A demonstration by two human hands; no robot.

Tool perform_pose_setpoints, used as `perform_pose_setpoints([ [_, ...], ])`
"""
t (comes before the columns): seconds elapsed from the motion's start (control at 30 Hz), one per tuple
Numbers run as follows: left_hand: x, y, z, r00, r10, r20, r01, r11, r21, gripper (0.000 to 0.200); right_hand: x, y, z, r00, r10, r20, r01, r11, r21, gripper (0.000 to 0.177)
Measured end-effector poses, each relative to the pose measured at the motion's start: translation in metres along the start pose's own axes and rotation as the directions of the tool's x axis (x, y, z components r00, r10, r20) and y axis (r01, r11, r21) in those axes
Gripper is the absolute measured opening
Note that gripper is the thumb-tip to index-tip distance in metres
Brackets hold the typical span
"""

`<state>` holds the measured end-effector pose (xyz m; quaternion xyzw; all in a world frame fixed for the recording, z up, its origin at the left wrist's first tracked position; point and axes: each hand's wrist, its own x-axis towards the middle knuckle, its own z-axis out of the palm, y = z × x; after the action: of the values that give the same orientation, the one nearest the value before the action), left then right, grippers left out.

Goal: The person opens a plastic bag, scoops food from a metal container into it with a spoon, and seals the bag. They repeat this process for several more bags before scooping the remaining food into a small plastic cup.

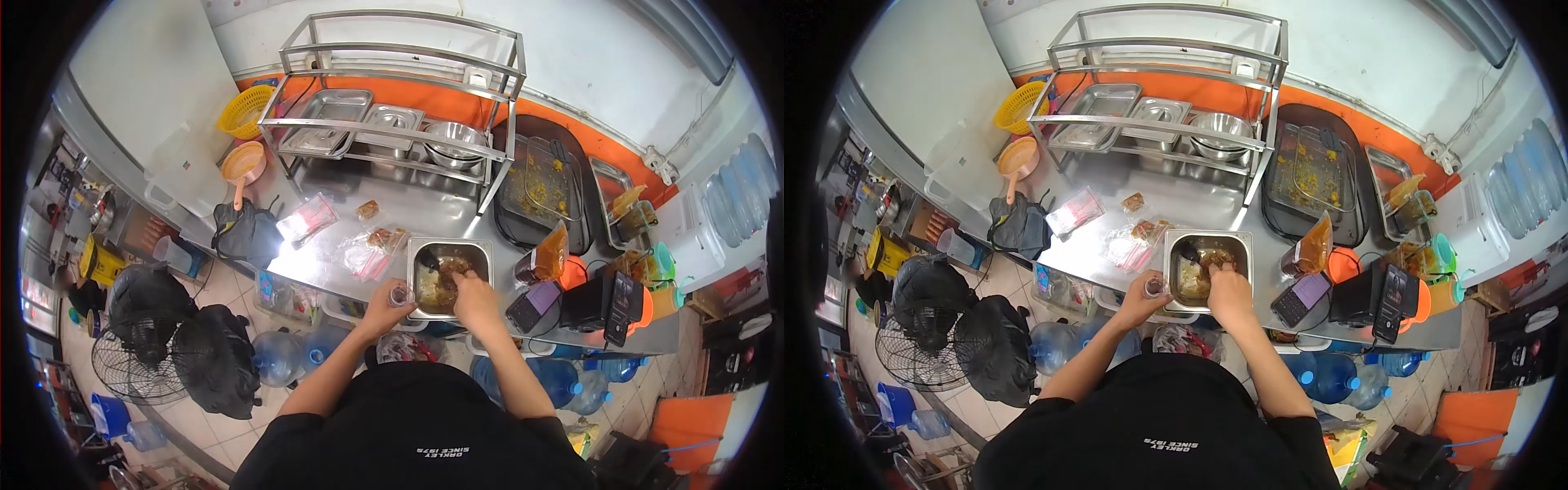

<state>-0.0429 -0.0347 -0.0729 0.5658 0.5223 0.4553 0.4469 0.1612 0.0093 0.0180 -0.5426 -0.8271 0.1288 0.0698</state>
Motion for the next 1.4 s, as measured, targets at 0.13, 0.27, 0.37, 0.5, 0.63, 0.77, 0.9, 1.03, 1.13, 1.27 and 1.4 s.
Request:
perform_pose_setpoints([
  [0.13, -0.009, -0.003, 0.018, 0.994, -0.009, -0.108, 0.005, 0.999, -0.038, 0.033, -0.01, 0.005, 0.001, 0.998, 0.059, 0.004, -0.059, 0.996, 0.063, 0.017],
  [0.27, -0.012, 0.0, 0.021, 0.991, 0.045, -0.128, -0.04, 0.998, 0.041, 0.035, -0.014, 0.011, -0.001, 0.988, 0.155, 0.014, -0.156, 0.988, 0.023, 0.03],
  [0.37, -0.013, -0.002, 0.025, 0.974, 0.134, -0.181, -0.125, 0.99, 0.061, 0.035, -0.021, 0.017, 0.002, 0.994, 0.071, 0.08, -0.073, 0.997, 0.029, 0.028],
  [0.5, -0.016, 0.0, 0.029, 0.973, 0.137, -0.184, -0.131, 0.99, 0.047, 0.034, -0.028, 0.01, -0.004, 0.984, 0.177, -0.025, -0.176, 0.984, 0.019, 0.024],
  [0.63, -0.016, 0.002, 0.03, 0.979, 0.102, -0.178, -0.105, 0.995, -0.005, 0.032, -0.032, 0.01, -0.004, 0.984, 0.161, 0.077, -0.163, 0.986, 0.02, 0.018],
  [0.77, -0.017, 0.002, 0.032, 0.976, 0.121, -0.18, -0.114, 0.992, 0.049, 0.031, -0.035, 0.008, -0.004, 0.973, 0.167, 0.159, -0.163, 0.986, -0.038, 0.016],
  [0.9, -0.018, -0.004, 0.034, 0.977, 0.062, -0.202, -0.076, 0.995, -0.064, 0.031, -0.037, 0.008, -0.006, 0.986, 0.167, 0.025, -0.168, 0.985, 0.026, 0.018],
  [1.03, -0.02, -0.004, 0.032, 0.985, 0.102, -0.138, -0.102, 0.995, 0.014, 0.031, -0.04, 0.003, -0.013, 0.975, 0.188, 0.119, -0.191, 0.981, 0.014, 0.017],
  [1.13, -0.022, 0.004, 0.032, 0.983, 0.1, -0.152, -0.097, 0.995, 0.025, 0.031, -0.038, 0.006, -0.014, 0.977, 0.187, 0.099, -0.188, 0.982, 0.002, 0.016],
  [1.27, -0.022, 0.007, 0.032, 0.977, 0.141, -0.157, -0.127, 0.987, 0.094, 0.028, -0.039, 0.004, -0.007, 0.981, 0.131, 0.145, -0.141, 0.988, 0.057, 0.015],
  [1.4, -0.022, 0.009, 0.029, 0.98, 0.147, -0.134, -0.132, 0.984, 0.117, 0.028, -0.036, 0.005, -0.006, 0.982, 0.174, 0.078, -0.177, 0.984, 0.036, 0.015],
])
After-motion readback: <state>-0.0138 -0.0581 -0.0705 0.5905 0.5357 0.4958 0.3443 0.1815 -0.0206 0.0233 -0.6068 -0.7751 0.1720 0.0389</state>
